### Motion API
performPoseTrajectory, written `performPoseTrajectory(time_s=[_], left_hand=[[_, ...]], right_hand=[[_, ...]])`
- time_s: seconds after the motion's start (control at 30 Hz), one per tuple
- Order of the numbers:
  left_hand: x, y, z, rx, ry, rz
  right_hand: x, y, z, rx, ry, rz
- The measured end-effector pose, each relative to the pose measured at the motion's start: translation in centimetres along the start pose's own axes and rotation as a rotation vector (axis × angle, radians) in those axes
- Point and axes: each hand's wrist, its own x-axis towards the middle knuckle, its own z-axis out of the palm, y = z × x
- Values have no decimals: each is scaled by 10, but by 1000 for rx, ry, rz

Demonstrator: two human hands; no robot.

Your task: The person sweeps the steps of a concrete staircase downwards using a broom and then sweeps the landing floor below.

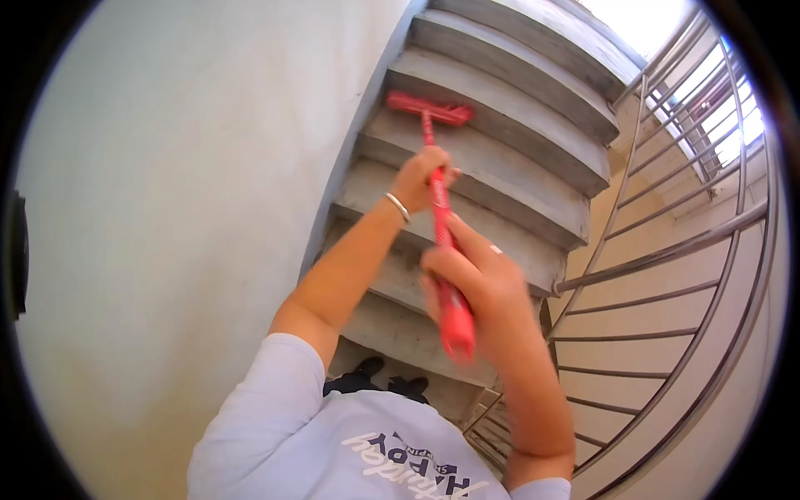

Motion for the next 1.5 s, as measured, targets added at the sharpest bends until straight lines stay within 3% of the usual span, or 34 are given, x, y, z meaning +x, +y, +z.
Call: performPoseTrajectory(time_s=[0.1, 0.17, 0.23, 0.37, 0.6, 0.7, 0.77, 0.87, 0.97, 1.03, 1.1, 1.23, 1.33, 1.47, 1.5], left_hand=[[-26, -26, -16, 34, -33, -117], [-36, -13, -8, 40, -17, -132], [-38, 18, 1, 43, 14, -135], [-42, 93, 14, 73, -14, -156], [-54, 156, 26, 93, -224, -112], [-55, 179, 24, 74, -283, -110], [-60, 176, 25, 60, -341, -132], [-93, 125, 33, 260, -473, -178], [-119, 118, 39, 302, -554, -237], [-130, 117, 50, 314, -530, -261], [-136, 116, 59, 337, -488, -286], [-128, 111, 75, 234, -549, -254], [-99, 117, 96, -24, -761, -189], [-75, 128, 141, -197, -707, -151], [-77, 125, 153, -244, -627, -151]], right_hand=[[11, 30, 19, 70, -100, -32], [0, 25, 17, -140, -37, -217], [-15, 12, -9, -124, 3, -247], [-65, -6, -70, -150, -113, -143], [-140, -48, -117, -116, -92, -73], [-171, -55, -114, -88, 29, -56], [-196, -50, -117, -19, 194, 8], [-229, -44, -129, 66, 239, 19], [-272, -8, -142, 183, 323, 99], [-284, 19, -148, 436, 404, 196], [-278, 21, -148, 498, 401, 243], [-272, 2, -153, 259, 319, 159], [-236, -25, -153, -6, 235, -131], [-176, -36, -145, -35, 384, -342], [-155, -29, -138, 6, 315, -354]])
